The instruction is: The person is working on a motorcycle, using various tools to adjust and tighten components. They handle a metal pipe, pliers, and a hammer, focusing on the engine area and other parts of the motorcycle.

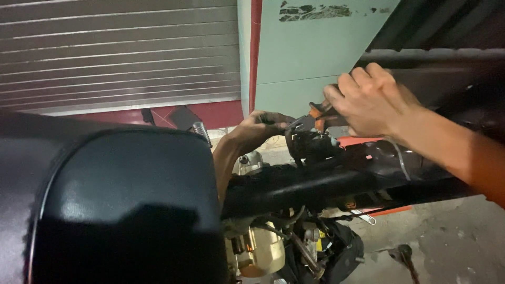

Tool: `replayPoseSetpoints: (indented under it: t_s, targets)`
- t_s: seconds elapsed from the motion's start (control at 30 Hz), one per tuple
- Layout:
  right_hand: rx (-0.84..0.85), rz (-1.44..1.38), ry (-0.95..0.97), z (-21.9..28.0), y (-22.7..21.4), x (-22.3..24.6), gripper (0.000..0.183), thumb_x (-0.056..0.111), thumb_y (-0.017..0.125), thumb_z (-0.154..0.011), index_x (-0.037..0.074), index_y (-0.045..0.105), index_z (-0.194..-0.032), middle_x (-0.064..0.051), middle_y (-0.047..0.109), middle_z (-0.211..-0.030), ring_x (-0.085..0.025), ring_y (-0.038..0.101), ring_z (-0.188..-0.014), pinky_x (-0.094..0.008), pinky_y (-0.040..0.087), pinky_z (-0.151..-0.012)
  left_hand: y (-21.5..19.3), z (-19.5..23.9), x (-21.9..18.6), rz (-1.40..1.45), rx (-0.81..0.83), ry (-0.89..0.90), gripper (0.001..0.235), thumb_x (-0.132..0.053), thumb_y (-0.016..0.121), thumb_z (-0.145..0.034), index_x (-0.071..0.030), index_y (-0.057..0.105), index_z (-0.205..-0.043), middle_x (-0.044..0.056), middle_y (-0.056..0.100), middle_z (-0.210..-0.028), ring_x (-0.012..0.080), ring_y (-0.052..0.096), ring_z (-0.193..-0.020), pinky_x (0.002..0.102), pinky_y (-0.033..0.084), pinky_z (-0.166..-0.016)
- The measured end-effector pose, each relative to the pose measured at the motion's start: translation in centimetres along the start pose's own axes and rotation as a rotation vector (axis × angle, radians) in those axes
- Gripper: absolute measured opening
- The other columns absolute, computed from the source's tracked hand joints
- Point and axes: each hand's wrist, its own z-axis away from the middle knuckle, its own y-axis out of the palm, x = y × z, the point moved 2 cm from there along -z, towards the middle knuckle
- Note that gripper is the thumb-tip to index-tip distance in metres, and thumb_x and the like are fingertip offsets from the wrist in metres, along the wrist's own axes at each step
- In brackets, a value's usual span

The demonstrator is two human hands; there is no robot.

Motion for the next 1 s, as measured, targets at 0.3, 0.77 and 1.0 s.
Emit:
replayPoseSetpoints:
  t_s: [0.3,0.77,1.0]
  targets:
    - [0.005,0.060,0.002,0.0,1.3,0.0,0.044,0.019,0.068,-0.070,0.011,0.072,-0.113,-0.007,0.066,-0.082,-0.019,0.068,-0.076,-0.032,0.050,-0.068,0.4,-0.2,-0.5,-0.210,-0.153,-0.095,0.089,-0.071,0.062,-0.080,0.004,0.066,-0.130,0.029,0.070,-0.125,0.0417,0.064,-0.125,0.057,0.052,-0.103]
    - [-0.039,0.082,0.030,0.4,1.4,-0.1,0.047,0.027,0.077,-0.066,0.013,0.072,-0.110,-0.005,0.065,-0.084,-0.018,0.068,-0.078,-0.031,0.049,-0.069,-1.7,-2.8,4.7,-0.088,-0.111,0.178,0.060,-0.045,0.052,-0.101,0.004,0.064,-0.134,0.020,0.072,-0.126,0.0295,0.069,-0.119,0.041,0.058,-0.105]
    - [0.143,-0.001,0.030,0.0,1.3,-0.1,0.052,0.028,0.075,-0.069,0.010,0.068,-0.117,-0.007,0.068,-0.087,-0.021,0.070,-0.080,-0.034,0.053,-0.071,0.0,-1.1,1.2,-0.011,-0.207,-0.082,0.035,-0.015,0.061,-0.095,-0.008,0.058,-0.130,0.011,0.071,-0.108,0.0238,0.066,-0.102,0.040,0.058,-0.090]
